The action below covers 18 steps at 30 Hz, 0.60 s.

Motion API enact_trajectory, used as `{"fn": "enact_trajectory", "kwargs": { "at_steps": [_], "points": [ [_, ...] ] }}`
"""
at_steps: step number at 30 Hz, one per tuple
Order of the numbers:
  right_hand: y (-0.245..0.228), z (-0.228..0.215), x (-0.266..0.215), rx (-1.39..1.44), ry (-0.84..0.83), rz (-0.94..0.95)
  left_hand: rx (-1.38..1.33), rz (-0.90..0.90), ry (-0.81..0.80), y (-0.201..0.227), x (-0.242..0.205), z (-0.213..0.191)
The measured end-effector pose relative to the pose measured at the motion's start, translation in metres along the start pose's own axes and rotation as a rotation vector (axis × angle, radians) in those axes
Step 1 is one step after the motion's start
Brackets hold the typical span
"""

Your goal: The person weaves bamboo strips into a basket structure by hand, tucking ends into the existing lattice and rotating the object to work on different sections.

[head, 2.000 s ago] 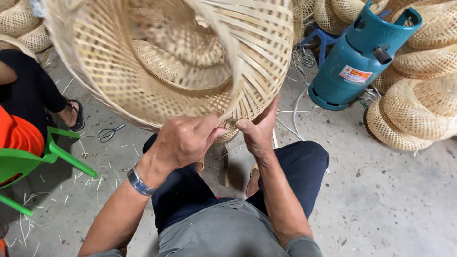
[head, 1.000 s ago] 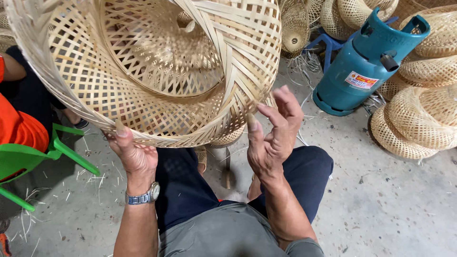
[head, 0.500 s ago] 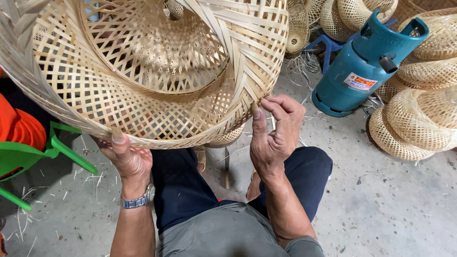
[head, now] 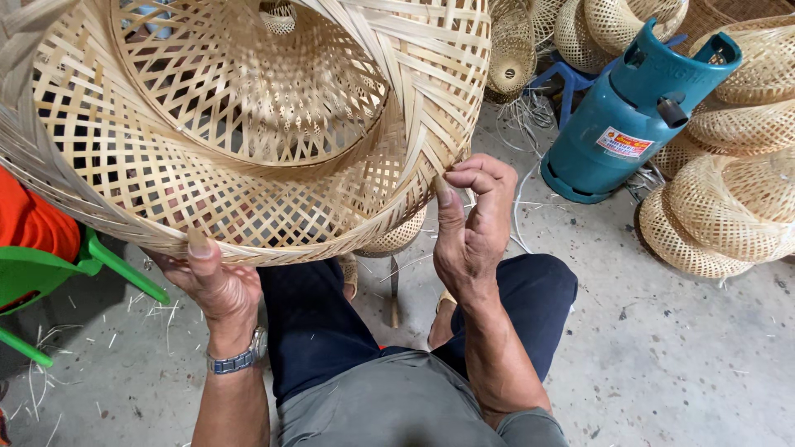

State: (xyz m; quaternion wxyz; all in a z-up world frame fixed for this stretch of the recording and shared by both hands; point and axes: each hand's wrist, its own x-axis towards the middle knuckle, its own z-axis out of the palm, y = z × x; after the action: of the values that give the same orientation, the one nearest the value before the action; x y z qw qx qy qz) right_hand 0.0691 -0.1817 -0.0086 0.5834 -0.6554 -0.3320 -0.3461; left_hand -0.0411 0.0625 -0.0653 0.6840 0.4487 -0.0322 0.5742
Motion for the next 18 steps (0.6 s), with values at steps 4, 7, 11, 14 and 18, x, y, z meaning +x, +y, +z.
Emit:
{"fn": "enact_trajectory", "kwargs": {
  "at_steps": [4, 7, 11, 14, 18],
  "points": [
    [0.001, 0.004, -0.003, -0.003, 0.006, 0.009, 0.007, -0.012, 0.002, 0.003, -0.003, -0.005],
    [0.005, 0.003, -0.006, -0.059, -0.056, -0.067, 0.007, -0.005, -0.017, 0.004, -0.007, -0.011],
    [0.024, 0.000, -0.018, 0.288, -0.005, 0.183, -0.028, -0.111, 0.023, 0.005, -0.013, -0.027],
    [0.049, -0.005, -0.027, 0.556, -0.105, 0.481, -0.057, -0.224, 0.032, 0.010, -0.018, -0.039],
    [0.065, 0.007, -0.056, 0.890, -0.241, 0.721, 0.000, -0.352, -0.015, 0.022, -0.025, -0.055]
  ]
}}
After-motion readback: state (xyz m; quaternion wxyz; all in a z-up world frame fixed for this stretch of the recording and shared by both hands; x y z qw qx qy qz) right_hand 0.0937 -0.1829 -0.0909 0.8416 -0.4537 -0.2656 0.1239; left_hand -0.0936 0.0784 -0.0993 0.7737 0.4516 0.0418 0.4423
